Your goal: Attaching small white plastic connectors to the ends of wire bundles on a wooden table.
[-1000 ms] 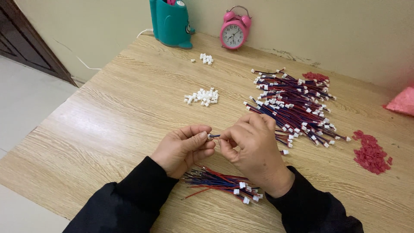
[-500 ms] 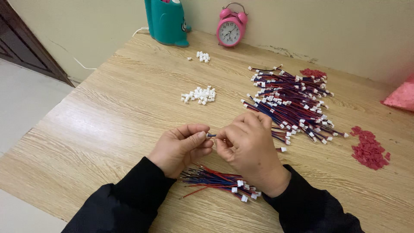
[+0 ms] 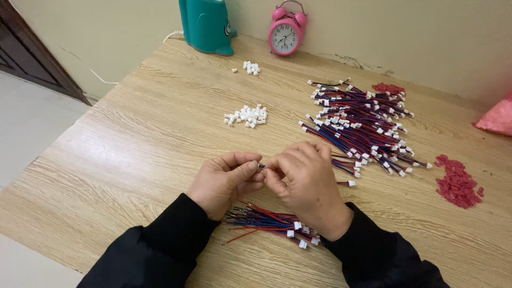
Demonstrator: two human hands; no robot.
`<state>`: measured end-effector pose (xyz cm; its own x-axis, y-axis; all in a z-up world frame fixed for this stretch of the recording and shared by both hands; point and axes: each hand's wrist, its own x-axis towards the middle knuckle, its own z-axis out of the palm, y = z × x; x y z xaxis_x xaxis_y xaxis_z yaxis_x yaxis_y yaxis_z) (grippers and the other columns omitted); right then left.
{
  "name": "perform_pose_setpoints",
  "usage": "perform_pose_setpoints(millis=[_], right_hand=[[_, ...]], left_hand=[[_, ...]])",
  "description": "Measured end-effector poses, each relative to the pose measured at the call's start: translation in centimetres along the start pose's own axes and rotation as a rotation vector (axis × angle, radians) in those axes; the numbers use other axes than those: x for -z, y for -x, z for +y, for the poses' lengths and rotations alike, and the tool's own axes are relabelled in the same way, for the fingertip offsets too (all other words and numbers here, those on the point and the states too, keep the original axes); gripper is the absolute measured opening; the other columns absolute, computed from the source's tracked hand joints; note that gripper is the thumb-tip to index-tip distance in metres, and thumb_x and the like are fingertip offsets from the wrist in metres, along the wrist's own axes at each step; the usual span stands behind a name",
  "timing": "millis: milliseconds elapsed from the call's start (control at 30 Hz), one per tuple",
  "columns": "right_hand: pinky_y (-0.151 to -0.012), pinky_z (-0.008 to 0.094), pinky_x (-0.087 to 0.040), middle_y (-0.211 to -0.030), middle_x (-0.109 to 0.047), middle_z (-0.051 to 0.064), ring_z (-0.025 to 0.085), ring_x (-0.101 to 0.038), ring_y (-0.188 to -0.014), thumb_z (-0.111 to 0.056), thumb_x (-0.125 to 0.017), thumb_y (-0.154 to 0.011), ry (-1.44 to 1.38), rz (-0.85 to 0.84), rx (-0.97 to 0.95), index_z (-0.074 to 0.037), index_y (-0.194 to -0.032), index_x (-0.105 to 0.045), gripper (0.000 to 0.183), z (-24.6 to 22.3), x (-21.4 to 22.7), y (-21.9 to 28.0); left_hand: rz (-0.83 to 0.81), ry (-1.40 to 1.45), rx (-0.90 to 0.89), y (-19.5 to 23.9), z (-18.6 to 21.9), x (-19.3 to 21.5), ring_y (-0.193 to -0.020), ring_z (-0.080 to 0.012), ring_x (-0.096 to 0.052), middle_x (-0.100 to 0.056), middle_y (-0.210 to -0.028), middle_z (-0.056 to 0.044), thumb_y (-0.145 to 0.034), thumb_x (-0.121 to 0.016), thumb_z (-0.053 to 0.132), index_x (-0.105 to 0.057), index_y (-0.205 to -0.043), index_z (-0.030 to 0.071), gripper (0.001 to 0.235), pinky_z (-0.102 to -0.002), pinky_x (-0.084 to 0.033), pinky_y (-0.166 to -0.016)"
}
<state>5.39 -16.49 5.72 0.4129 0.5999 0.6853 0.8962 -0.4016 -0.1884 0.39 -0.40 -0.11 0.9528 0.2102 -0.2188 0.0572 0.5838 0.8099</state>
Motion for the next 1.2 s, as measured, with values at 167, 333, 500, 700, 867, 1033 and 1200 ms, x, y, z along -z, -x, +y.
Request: perform_pose_setpoints(millis=[167,333,500,700,867,1033,1200], right_hand=[[-0.086,0.041,-0.037,-0.062,-0.057,-0.004,0.020,-0.064,-0.079,-0.018,-0.070,-0.081,0.006,-0.023,0.000,-0.019,-0.077,-0.063,0.009,0.4,-0.4,0.1],[-0.086,0.038,-0.037,-0.064,-0.058,-0.005,0.017,-0.064,-0.079,-0.021,-0.071,-0.084,0.017,-0.026,-0.028,-0.021,-0.078,-0.063,0.010,0.3,-0.2,0.0],[-0.078,0.036,-0.045,-0.073,-0.064,-0.004,0.021,-0.066,-0.081,-0.024,-0.075,-0.080,0.001,-0.120,-0.114,-0.024,-0.081,-0.070,0.005,2.9,1.0,0.6],[-0.079,0.039,-0.051,-0.087,-0.066,0.007,0.030,-0.068,-0.090,-0.016,-0.078,-0.077,0.043,-0.192,-0.299,-0.017,-0.096,-0.072,0.019,7.1,3.2,2.7],[-0.085,0.049,-0.051,-0.093,-0.068,0.016,0.040,-0.067,-0.095,-0.020,-0.079,-0.075,-0.287,-0.536,-0.248,-0.013,-0.098,-0.073,0.025,1.8,6.0,3.2],[-0.082,0.049,-0.050,-0.091,-0.068,0.009,0.035,-0.066,-0.093,-0.035,-0.076,-0.079,-0.210,-0.707,-0.168,-0.016,-0.092,-0.071,0.023,0.7,5.4,4.1],[-0.077,0.043,-0.050,-0.080,-0.071,0.005,0.029,-0.069,-0.086,-0.031,-0.068,-0.085,-0.200,-0.704,-0.240,-0.019,-0.086,-0.070,0.012,-0.1,5.7,3.7]], left_hand=[[0.008,0.003,0.006,-0.1,-0.2,-0.1,-0.074,-0.0265,-0.072,-0.070,-0.086,-0.019,-0.087,-0.066,0.000,-0.067,-0.107,-0.007,0.021,-0.037,-0.064,-0.069],[0.018,-0.002,0.014,-0.4,0.0,-0.1,-0.075,-0.0269,-0.073,-0.070,-0.087,-0.019,-0.088,-0.065,0.000,-0.067,-0.108,-0.007,0.021,-0.039,-0.064,-0.071],[0.010,-0.326,-0.174,-1.3,0.4,1.0,-0.077,-0.0223,-0.071,-0.071,-0.091,-0.018,-0.086,-0.070,0.007,-0.066,-0.114,-0.003,0.030,-0.033,-0.063,-0.072],[-0.083,-0.752,-0.458,-0.2,0.6,1.3,-0.087,-0.0170,-0.071,-0.073,-0.095,-0.009,-0.086,-0.073,0.017,-0.072,-0.110,0.008,0.025,-0.032,-0.059,-0.076],[-0.380,-1.115,-0.607,1.8,0.7,0.4,-0.097,-0.0271,-0.069,-0.073,-0.091,-0.003,-0.071,-0.082,0.038,-0.075,-0.100,0.019,0.035,-0.039,-0.053,-0.088],[-0.559,-1.359,-0.689,2.7,0.1,0.7,-0.111,-0.0276,-0.058,-0.067,-0.096,0.002,-0.058,-0.087,0.052,-0.074,-0.098,0.023,0.051,-0.049,-0.039,-0.102],[-0.525,-1.330,-0.743,3.8,0.0,1.1,-0.102,-0.0263,-0.060,-0.061,-0.087,0.001,-0.071,-0.082,0.033,-0.076,-0.092,0.022,0.024,-0.042,-0.045,-0.094]])
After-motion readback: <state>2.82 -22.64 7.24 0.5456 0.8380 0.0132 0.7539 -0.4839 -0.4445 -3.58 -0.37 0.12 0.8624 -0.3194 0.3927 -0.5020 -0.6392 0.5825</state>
